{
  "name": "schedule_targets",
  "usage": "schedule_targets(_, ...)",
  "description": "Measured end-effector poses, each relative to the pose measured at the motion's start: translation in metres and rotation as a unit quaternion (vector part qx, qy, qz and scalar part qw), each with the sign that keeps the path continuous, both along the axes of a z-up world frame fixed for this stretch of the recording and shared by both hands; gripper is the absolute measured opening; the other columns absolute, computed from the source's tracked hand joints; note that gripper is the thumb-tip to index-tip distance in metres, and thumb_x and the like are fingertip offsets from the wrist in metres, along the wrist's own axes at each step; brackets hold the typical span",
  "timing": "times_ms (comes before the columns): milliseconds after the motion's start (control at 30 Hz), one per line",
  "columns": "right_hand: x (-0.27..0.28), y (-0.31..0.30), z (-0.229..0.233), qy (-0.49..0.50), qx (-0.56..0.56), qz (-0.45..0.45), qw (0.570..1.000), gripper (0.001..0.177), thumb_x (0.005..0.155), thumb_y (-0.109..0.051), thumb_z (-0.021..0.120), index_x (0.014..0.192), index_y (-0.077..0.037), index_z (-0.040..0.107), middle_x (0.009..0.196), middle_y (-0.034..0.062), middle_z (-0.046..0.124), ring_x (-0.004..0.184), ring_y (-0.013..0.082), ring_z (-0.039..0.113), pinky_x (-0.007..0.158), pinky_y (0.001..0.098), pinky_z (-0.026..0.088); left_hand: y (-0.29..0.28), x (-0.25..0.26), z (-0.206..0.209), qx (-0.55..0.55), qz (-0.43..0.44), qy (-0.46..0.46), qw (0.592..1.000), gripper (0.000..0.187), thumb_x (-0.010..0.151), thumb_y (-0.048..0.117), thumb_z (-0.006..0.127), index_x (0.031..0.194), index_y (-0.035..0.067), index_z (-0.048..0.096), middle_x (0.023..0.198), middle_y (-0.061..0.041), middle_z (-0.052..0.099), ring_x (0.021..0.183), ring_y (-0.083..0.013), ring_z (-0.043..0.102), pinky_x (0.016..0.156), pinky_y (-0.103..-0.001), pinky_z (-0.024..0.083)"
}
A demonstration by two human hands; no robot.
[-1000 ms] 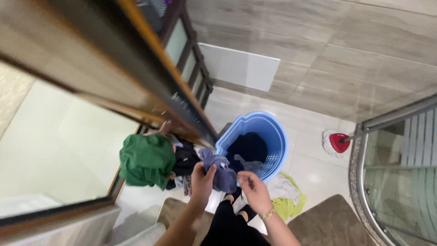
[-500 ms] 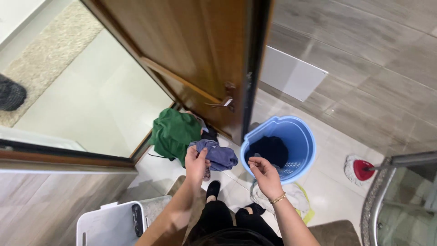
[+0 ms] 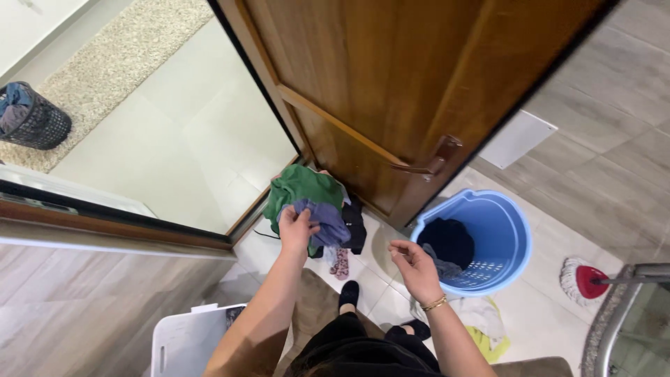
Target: The person removes wet clothes one by one from a blue laundry basket and places them on the floor beside a wooden door. The items include shirts, pants, and other garments in various colors. The person handles each item by hand and sets it down without folding or further processing.
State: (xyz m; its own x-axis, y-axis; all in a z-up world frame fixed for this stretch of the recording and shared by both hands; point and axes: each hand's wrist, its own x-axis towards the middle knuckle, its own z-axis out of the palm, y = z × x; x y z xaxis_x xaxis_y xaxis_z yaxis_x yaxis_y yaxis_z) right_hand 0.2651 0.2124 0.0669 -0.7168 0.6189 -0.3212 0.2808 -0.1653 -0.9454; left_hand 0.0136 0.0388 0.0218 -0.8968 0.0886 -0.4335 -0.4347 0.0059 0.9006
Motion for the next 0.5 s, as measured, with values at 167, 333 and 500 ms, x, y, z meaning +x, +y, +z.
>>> schedule_targets(167,-0.027,-0.017,-0.002,-0.001,0.011,-0.007,1.0,0.031,0.092,-0.006,0.07,0.123,-0.007,0.075,0.106,0.0101,0.077,0.088,0.0127,0.069,0.083,0.0308,0.058,-0.017,-0.071,0.028,-0.005,0.029,0.006,1.0,0.023,0.098,0.011,0.06,0.116,0.001,0.051,0.097,-0.012,0.055,0.075,-0.0265,0.073,0.065,-0.037,0.069)
schedule_targets(333,-0.041,-0.033,0.002,-0.005,0.009,-0.027,1.0,0.031,0.093,-0.006,0.069,0.124,-0.005,0.073,0.108,0.011,0.077,0.088,0.013,0.069,0.084,0.0309,0.057,-0.021,-0.138,0.025,0.009,0.049,0.032,0.998,0.024,0.098,0.012,0.061,0.117,0.001,0.051,0.102,-0.014,0.055,0.08,-0.0293,0.076,0.065,-0.04,0.07)
schedule_targets(500,-0.051,-0.044,-0.001,-0.015,0.005,-0.037,0.999,0.032,0.094,-0.007,0.07,0.125,-0.007,0.073,0.11,0.0107,0.077,0.09,0.0132,0.069,0.085,0.0313,0.058,-0.022,-0.168,0.022,0.012,0.038,0.059,0.997,0.012,0.1,0.016,0.059,0.108,0.012,0.051,0.103,-0.005,0.054,0.091,-0.0239,0.077,0.07,-0.037,0.069)
